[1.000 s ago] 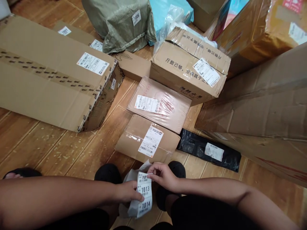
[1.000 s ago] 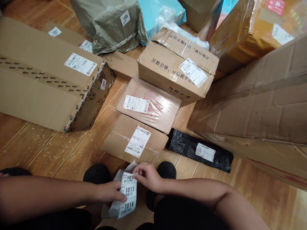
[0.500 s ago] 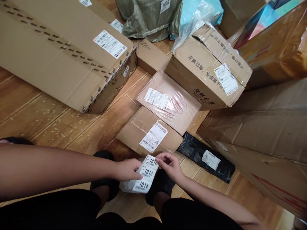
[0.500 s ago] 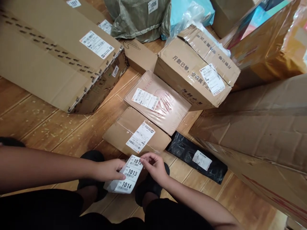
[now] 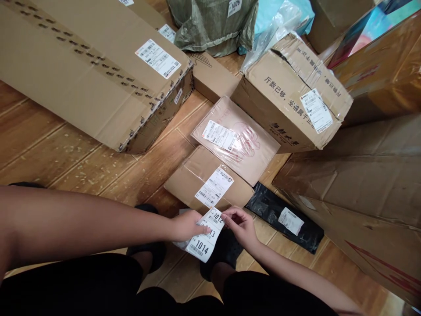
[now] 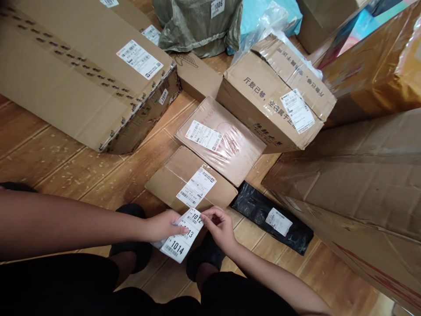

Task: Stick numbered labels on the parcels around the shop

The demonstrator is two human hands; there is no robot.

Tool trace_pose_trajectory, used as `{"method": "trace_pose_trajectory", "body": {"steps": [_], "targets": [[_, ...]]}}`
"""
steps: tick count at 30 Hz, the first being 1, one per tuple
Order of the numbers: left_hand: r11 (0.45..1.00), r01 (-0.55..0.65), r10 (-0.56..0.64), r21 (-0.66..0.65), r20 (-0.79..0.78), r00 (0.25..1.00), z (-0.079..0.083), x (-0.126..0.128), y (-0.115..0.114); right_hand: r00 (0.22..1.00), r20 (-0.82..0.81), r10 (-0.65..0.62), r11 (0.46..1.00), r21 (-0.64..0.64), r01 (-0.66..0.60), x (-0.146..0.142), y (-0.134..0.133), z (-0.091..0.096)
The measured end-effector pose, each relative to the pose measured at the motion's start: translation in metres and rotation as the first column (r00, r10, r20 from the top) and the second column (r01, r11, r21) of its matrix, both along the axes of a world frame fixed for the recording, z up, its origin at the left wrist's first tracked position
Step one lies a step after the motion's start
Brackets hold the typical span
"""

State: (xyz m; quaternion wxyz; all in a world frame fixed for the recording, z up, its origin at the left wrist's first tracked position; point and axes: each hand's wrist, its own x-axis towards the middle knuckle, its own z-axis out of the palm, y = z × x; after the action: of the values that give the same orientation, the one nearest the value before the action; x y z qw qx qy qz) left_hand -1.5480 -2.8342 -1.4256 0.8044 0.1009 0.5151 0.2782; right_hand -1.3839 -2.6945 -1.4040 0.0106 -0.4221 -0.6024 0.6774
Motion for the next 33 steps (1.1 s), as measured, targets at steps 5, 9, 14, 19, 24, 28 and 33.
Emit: {"method": "trace_pose_trajectory", "body": {"steps": [5, 9, 14, 19, 24, 28, 33], "targets": [[0.999, 0.036, -0.034, 0.017, -0.091, 0.995, 0.007, -0.005, 0.007, 0.998, 0.025, -0.064, 0.994, -0.091, 0.066, -0.008, 0.011, 0.007], [0.997, 0.069, -0.063, 0.04, -0.126, 0.99, 0.011, -0.011, 0.013, 0.993, 0.082, -0.081, 0.988, -0.125, 0.091, -0.017, 0.021, 0.013], [0.997, 0.072, -0.068, 0.039, -0.099, 0.993, 0.007, -0.011, 0.015, 0.989, 0.096, -0.116, 0.981, -0.143, 0.129, -0.022, 0.025, 0.019], [0.998, 0.05, -0.047, 0.034, -0.066, 0.997, 0.001, -0.008, 0.013, 0.988, 0.093, -0.12, 0.979, -0.153, 0.134, -0.022, 0.024, 0.018], [0.993, 0.12, -0.115, 0.024, -0.146, 0.983, 0.006, -0.012, 0.016, 0.989, 0.1, -0.106, 0.97, -0.208, 0.125, -0.018, 0.027, 0.015], [0.971, 0.228, -0.205, 0.067, -0.251, 0.946, 0.016, -0.019, 0.02, 0.993, 0.096, -0.063, 0.973, -0.214, 0.082, -0.01, 0.026, 0.015], [0.889, 0.407, -0.296, 0.211, -0.414, 0.861, 0.03, -0.024, 0.022, 0.993, 0.066, -0.102, 0.989, -0.103, 0.108, 0.015, 0.046, 0.02]]}}
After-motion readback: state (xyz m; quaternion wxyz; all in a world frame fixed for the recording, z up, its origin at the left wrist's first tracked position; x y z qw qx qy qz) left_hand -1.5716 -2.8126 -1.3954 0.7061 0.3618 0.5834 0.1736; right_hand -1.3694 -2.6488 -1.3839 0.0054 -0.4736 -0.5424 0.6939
